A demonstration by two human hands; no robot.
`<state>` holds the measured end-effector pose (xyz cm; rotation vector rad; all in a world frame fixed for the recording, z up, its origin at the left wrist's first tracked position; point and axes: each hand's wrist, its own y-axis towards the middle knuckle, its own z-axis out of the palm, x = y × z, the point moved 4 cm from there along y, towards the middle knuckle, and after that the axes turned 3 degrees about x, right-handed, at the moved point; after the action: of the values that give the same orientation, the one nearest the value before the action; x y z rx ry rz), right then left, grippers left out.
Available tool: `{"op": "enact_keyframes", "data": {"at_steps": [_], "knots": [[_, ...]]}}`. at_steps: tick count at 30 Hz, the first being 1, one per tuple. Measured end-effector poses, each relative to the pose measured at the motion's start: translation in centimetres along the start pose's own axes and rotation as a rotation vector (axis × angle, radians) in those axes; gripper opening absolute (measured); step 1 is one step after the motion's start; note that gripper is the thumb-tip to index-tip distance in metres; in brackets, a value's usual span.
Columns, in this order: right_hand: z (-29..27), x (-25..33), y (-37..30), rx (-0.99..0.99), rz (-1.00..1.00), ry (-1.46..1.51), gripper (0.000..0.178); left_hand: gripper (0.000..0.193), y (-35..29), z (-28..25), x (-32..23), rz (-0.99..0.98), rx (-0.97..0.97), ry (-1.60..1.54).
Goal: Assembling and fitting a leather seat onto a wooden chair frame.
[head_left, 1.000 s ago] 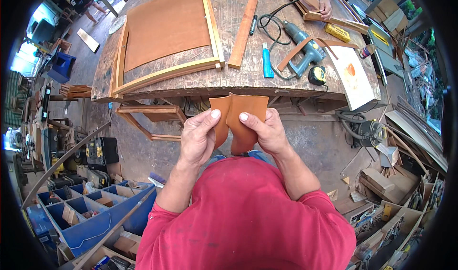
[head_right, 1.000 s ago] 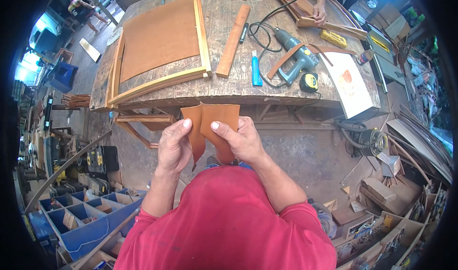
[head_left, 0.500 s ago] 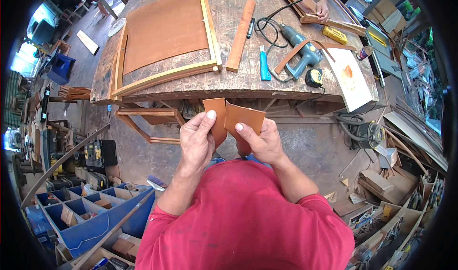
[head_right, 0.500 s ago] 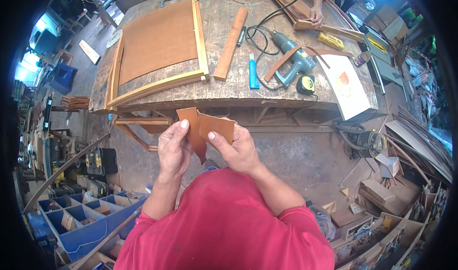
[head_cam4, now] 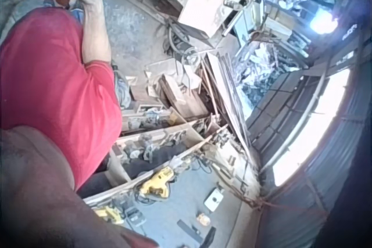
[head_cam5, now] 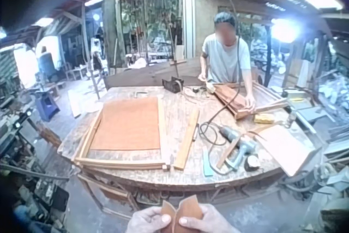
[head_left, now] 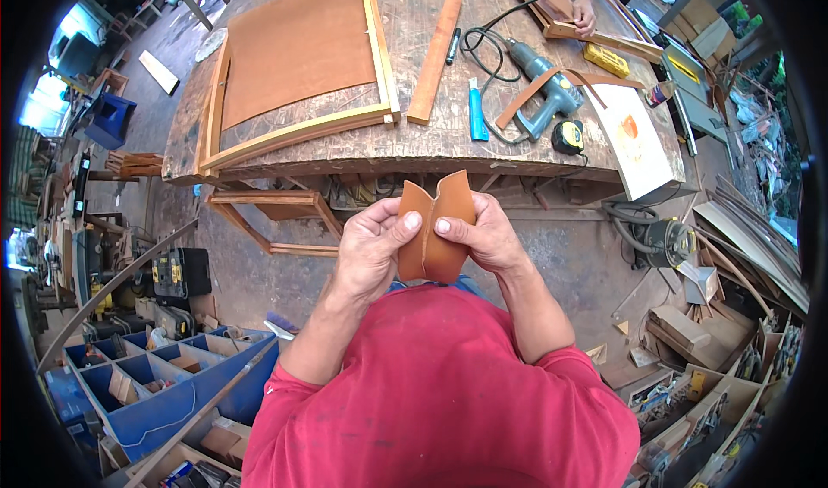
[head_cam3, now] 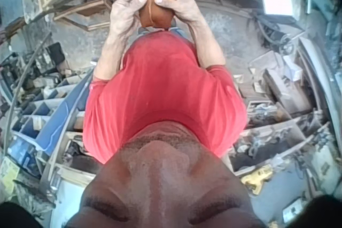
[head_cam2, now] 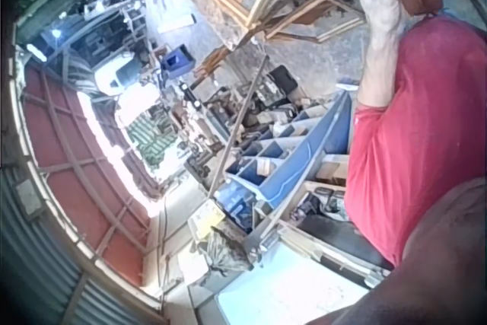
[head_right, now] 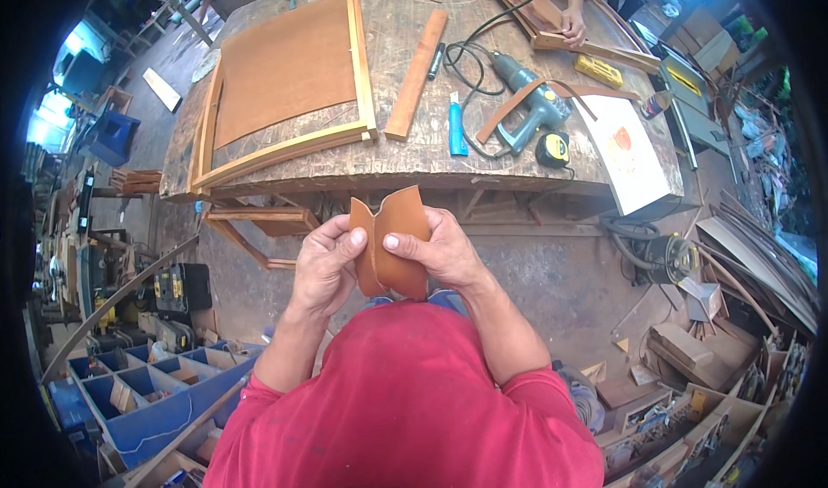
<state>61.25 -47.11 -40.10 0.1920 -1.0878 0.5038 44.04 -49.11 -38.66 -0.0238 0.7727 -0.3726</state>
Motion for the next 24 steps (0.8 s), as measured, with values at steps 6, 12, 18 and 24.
{"op": "enact_keyframes", "data": {"at_steps": [6,12,18,24], "knots": [[0.1,0.1,0.3,-0.030,-0.012,-0.060,0.051,0.026,0.2,0.3,0.0,0.040,0.009,0.096],[0.2,0.7,0.5,-0.026,-0.004,-0.080,0.054,0.027,0.5,0.5,-0.3,0.077,0.009,0.181],[0.0,0.6,1.0,0.032,0.021,-0.159,0.058,0.027,0.8,0.1,-0.1,0.033,0.008,0.166],[0.5,0.3,1.3,0.018,0.032,-0.111,0.071,0.033,1.4,-0.3,-0.3,0.036,0.110,0.134]]}}
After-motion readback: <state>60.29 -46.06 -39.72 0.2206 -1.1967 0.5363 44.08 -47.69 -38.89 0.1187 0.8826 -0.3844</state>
